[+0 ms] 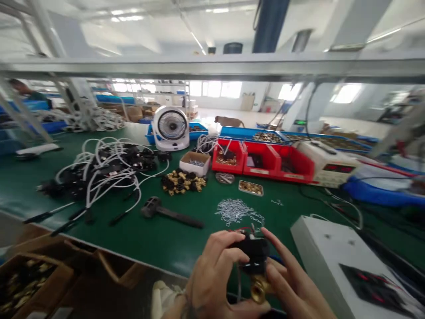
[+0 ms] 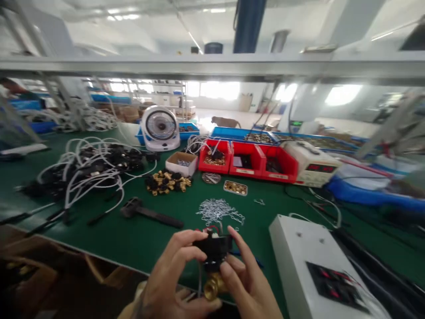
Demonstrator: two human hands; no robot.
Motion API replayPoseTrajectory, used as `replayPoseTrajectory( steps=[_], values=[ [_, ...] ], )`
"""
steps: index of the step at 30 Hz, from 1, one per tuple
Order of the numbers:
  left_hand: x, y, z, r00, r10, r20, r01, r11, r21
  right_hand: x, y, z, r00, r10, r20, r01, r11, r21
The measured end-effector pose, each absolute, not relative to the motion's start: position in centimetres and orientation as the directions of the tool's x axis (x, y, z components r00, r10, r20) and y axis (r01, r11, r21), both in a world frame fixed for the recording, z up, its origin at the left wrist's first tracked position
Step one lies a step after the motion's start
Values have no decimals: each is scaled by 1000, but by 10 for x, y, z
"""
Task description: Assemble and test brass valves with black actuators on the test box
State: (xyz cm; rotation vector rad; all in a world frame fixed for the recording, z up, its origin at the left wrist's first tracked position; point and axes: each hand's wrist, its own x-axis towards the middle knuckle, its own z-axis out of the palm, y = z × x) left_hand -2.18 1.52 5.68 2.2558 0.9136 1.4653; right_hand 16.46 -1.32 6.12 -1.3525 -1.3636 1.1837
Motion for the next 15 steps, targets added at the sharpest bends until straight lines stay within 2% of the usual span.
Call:
replayPoseTrajectory(
  steps=[3,6,10,15],
  values=[
    [-23,17,76,378,569,731,309,-821,480,158,-17,76,8,997,-73,-61,-72,-995],
    [-24,16,87,423,556,715,285,-831,478,155,-25,80,6,997,-73,-232,-70,-970],
    [-20,9,92,417,541,730,284,-841,460,152,-36,82,5,1000,-28,-329,-25,-944],
    [-10,0,89,363,564,742,300,-824,480,145,-42,85,105,994,-26,-386,16,-922]
  ],
)
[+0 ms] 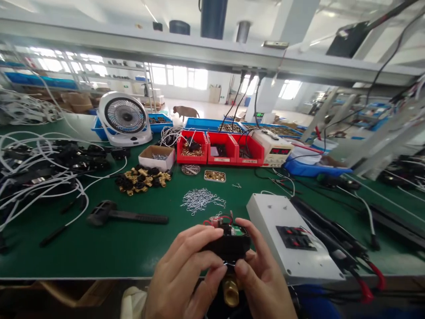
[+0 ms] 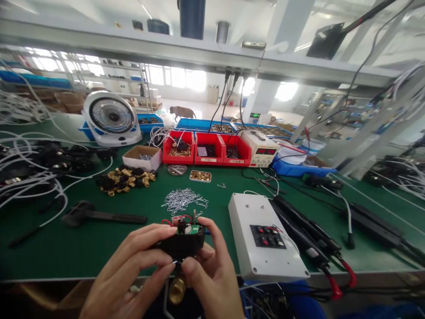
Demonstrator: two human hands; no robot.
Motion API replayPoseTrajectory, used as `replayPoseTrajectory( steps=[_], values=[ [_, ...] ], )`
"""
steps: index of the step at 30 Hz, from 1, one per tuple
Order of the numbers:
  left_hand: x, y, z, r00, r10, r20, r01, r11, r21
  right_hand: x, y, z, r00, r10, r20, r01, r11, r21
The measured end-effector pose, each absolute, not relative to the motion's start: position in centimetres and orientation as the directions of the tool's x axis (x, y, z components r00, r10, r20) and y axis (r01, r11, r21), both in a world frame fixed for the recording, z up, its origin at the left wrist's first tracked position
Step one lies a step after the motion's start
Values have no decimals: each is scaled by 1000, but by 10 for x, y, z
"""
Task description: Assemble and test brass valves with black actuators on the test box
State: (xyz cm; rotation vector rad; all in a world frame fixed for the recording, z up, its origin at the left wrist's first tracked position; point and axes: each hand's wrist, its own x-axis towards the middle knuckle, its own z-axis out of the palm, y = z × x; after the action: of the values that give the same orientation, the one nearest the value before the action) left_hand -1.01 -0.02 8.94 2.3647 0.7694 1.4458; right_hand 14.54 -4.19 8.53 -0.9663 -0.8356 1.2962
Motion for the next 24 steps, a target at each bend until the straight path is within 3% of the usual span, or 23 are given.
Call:
replayPoseTrajectory(
  steps=[6,8,9,10,12,14,16,18,20,24],
  values=[
    [-2,-5,80,299,633,714,274,-774,571,144,-43,82,144,989,-32,-395,28,-918],
    [1,-5,76,166,758,631,185,-652,735,143,-45,82,145,989,-14,-392,44,-919],
    [2,-4,74,126,843,523,85,-534,841,143,-46,83,140,990,4,-370,56,-927],
    [3,-2,72,148,914,377,-42,-375,926,144,-47,86,125,992,28,-309,66,-949],
    [5,3,70,350,930,111,-229,-30,973,152,-46,95,60,996,67,-45,70,-997],
    [6,7,68,486,874,-2,-246,139,959,173,-37,107,14,995,103,330,92,-939],
    [4,8,68,447,894,-35,-205,140,969,208,-19,117,63,976,210,623,126,-772],
    [3,7,69,381,923,-55,-171,129,977,252,5,121,211,917,337,786,46,-616],
    [2,3,72,360,932,-50,-169,118,978,292,30,120,207,946,250,825,-31,-565],
    [4,-6,76,327,945,2,-167,55,984,334,58,111,59,997,41,801,-23,-598]
  ],
)
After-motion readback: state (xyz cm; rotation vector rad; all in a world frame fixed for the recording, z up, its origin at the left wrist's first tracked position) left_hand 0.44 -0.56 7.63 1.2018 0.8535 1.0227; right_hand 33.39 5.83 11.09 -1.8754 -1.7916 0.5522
